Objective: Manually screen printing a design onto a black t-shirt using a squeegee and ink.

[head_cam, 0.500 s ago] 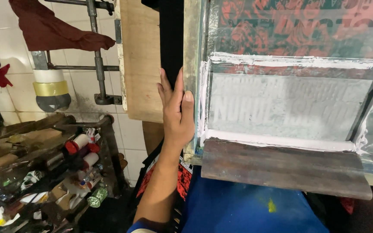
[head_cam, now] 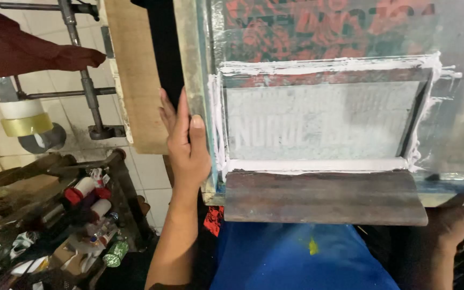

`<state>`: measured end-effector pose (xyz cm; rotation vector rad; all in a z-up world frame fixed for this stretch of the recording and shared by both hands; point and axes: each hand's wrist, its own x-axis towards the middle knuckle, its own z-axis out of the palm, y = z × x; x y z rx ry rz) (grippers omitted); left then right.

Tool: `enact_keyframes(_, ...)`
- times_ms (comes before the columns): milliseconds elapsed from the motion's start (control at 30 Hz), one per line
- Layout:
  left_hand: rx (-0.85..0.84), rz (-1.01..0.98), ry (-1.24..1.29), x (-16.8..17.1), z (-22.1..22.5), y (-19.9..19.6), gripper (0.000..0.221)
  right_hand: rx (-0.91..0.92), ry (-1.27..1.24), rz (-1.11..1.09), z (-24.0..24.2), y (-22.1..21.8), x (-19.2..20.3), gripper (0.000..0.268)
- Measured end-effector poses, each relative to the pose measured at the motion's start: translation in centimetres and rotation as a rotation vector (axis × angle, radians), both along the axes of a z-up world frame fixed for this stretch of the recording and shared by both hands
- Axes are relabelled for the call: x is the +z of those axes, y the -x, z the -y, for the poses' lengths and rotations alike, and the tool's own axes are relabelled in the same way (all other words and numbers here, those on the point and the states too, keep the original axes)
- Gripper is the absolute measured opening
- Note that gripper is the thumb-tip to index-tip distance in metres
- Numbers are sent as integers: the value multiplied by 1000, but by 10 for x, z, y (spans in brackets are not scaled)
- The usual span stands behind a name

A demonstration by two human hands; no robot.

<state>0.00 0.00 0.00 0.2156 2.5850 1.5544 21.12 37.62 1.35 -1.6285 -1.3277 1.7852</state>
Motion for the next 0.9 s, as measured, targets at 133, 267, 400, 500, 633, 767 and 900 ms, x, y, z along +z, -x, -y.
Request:
enact_keyframes(133, 7, -12, 30, 0, 2, 0, 52, -111, 70, -26, 13, 2, 9, 60)
enact_keyframes(267, 20, -9, 35, 0, 1, 0, 49, -192, 83, -126, -15, -31, -28, 48)
enact_keyframes(400, 26, -1, 52, 2, 0, 1, 51, -65, 12, -35, -12, -30, -21, 50)
enact_keyframes(500, 25, 10, 40, 3, 0, 1, 50, -69, 71, -43, -5, -21, -11, 60)
enact_keyframes(633, 25, 0, 36, 1, 1, 1, 49, -115, 81, -79, -3, -19, -9, 61)
enact_keyframes(767, 28, -5, 58, -2, 3, 1, 49, -162, 47, 25, 5, 0, 3, 39)
enact_keyframes(900, 12, 9, 37, 2, 3, 1, 51, -126, -11, -14, -7, -22, -18, 43)
